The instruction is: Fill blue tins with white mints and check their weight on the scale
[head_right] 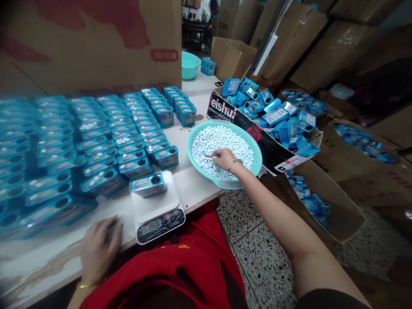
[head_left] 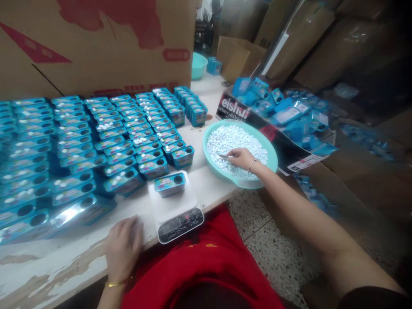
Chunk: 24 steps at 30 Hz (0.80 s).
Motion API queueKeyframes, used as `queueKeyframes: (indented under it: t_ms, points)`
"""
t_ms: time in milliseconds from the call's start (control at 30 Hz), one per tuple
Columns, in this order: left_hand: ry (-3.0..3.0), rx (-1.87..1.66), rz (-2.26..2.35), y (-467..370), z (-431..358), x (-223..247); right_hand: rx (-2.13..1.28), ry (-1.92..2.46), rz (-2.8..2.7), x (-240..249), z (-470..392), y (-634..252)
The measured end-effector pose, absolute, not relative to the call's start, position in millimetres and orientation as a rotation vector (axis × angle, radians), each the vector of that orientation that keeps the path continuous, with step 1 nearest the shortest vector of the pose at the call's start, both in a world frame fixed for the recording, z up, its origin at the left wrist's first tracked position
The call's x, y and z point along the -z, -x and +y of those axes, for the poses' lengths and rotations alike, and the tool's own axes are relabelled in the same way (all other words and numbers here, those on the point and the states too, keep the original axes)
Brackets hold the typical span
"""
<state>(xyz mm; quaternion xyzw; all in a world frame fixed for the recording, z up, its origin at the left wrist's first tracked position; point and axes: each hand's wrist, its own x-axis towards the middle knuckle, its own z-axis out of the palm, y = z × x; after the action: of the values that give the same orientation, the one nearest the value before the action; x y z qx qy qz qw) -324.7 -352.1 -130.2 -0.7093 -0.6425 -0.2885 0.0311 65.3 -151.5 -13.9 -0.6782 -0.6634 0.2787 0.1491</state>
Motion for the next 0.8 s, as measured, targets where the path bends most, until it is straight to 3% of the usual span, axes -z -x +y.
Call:
queueKeyframes:
  t_ms: [167, 300, 433, 567, 800]
  points:
    - [2.177, 0.863, -1.997, 323, -354, 128, -1.162, 1.603, -1.506, -15, -173, -39]
    - [2.172, 0.837, -2.046, 322, -355, 129, -1.489, 1.263, -1.54, -43, -194, 18]
    - [2.161, 0.853, -2.081, 322, -357, 129, -1.698, 1.104, -1.688, -42, -203, 63]
    - [2.152, 0.881, -2.095, 321, -357, 128, -1.601, 1.17, -1.87, -28, -201, 78]
    - [2.145, 0.885, -2.11, 321, -358, 129, -0.987, 1.211, -2.314, -33, -204, 83]
